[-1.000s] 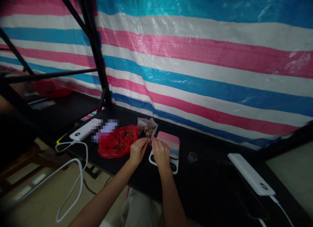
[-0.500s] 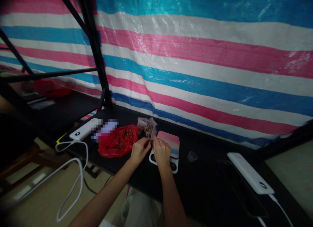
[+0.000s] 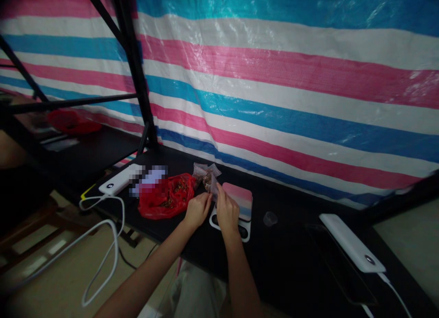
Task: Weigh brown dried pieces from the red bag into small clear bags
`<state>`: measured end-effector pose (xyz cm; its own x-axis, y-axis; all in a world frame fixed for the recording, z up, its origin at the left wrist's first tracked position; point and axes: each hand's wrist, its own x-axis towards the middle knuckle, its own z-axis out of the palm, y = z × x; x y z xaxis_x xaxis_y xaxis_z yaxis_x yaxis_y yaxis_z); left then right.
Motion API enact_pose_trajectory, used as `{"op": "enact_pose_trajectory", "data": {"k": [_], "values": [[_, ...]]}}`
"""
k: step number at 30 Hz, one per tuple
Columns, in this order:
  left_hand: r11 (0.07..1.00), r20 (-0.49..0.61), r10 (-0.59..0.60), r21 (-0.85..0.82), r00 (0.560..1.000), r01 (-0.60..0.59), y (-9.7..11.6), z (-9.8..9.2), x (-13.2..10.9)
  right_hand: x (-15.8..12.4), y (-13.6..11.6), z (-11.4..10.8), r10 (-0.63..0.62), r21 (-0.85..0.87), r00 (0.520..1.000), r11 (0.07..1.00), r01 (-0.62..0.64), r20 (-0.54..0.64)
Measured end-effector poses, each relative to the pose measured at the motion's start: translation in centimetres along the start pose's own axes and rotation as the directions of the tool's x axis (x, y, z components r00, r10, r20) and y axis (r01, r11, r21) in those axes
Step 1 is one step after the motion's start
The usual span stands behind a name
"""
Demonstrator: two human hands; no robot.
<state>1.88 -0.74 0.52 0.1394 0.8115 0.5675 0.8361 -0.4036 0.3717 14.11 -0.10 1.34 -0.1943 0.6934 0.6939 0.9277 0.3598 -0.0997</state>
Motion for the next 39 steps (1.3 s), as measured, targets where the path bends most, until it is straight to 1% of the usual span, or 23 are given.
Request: {"op": "enact_pose_trajectory", "data": {"k": [2, 4, 6, 8, 10, 13, 14, 16, 18, 19, 20, 22, 25, 29, 32, 36, 39], "values": [[1.000, 0.038, 0.015, -0.012, 0.999, -0.014, 0.1, -0.1, 0.1, -0.1, 0.2, 0.2, 0.062, 0.031, 0.997, 0.998, -0.060, -0.046], [1.000, 0.064, 0.026, -0.018, 0.998, -0.025, 0.3, -0.2, 0.2, -0.2, 0.3, 0.2, 0.115, 0.051, 0.992, 0.992, -0.112, -0.054], [0.999, 0.068, 0.036, -0.011, 0.997, -0.035, 0.3, -0.3, 0.1, -0.2, 0.3, -0.1, 0.149, 0.074, 0.988, 0.987, -0.145, -0.051], [0.999, 0.036, 0.038, 0.013, 0.999, -0.039, 0.4, -0.4, 0.1, 0.0, 0.3, -0.5, 0.192, 0.118, 0.979, 0.976, -0.184, -0.064], [0.999, -0.030, 0.026, 0.039, 0.999, -0.024, 0.4, -0.6, 0.0, 0.2, 0.3, -0.8, 0.256, 0.196, 0.964, 0.951, -0.239, -0.067], [0.999, -0.139, -0.004, 0.045, 0.990, 0.010, 0.3, -0.8, 0.0, 0.5, 0.6, -0.7, 0.328, 0.386, 0.945, 0.872, -0.301, -0.005], [0.999, -0.169, 0.010, 0.043, 0.986, -0.003, 0.3, -0.9, 0.0, 0.6, 0.8, -0.5, 0.334, 0.461, 0.942, 0.831, -0.311, 0.033], [0.995, -0.189, 0.095, 0.050, 0.977, -0.087, 0.4, -0.9, 0.1, 0.7, 1.1, 0.0, 0.325, 0.596, 0.939, 0.735, -0.324, 0.111], [0.980, -0.147, 0.196, 0.065, 0.969, -0.189, 0.4, -0.9, 0.3, 0.8, 1.4, 0.5, 0.306, 0.676, 0.937, 0.655, -0.337, 0.171], [0.973, -0.111, 0.225, 0.068, 0.968, -0.218, 0.3, -1.0, 0.4, 0.8, 1.4, 0.6, 0.298, 0.696, 0.936, 0.631, -0.342, 0.190], [0.971, -0.081, 0.233, 0.064, 0.969, -0.229, 0.3, -1.0, 0.5, 0.8, 1.4, 0.7, 0.292, 0.707, 0.934, 0.616, -0.347, 0.203], [0.978, -0.050, 0.208, 0.039, 0.977, -0.206, 0.1, -1.2, 0.5, 0.9, 1.3, 0.6, 0.279, 0.723, 0.933, 0.593, -0.353, 0.227], [0.986, -0.067, 0.164, 0.006, 0.984, -0.164, -0.3, -1.4, 0.5, 1.0, 1.1, 0.3, 0.280, 0.742, 0.926, 0.559, -0.371, 0.252], [0.987, -0.108, 0.157, -0.004, 0.982, -0.158, -0.4, -1.3, 0.4, 1.0, 1.1, 0.2, 0.325, 0.752, 0.917, 0.538, -0.382, 0.233], [0.987, -0.119, 0.157, 0.004, 0.980, -0.158, -0.4, -1.2, 0.3, 0.9, 1.2, 0.4, 0.318, 0.748, 0.918, 0.543, -0.381, 0.237], [0.989, -0.149, 0.148, 0.012, 0.978, -0.147, -0.5, -1.1, 0.3, 0.8, 1.2, 0.4, 0.297, 0.707, 0.930, 0.609, -0.360, 0.218], [0.991, -0.174, 0.133, 0.010, 0.976, -0.133, -0.6, -1.0, 0.3, 0.8, 0.9, -0.3, 0.312, 0.674, 0.940, 0.667, -0.319, 0.137]]}}
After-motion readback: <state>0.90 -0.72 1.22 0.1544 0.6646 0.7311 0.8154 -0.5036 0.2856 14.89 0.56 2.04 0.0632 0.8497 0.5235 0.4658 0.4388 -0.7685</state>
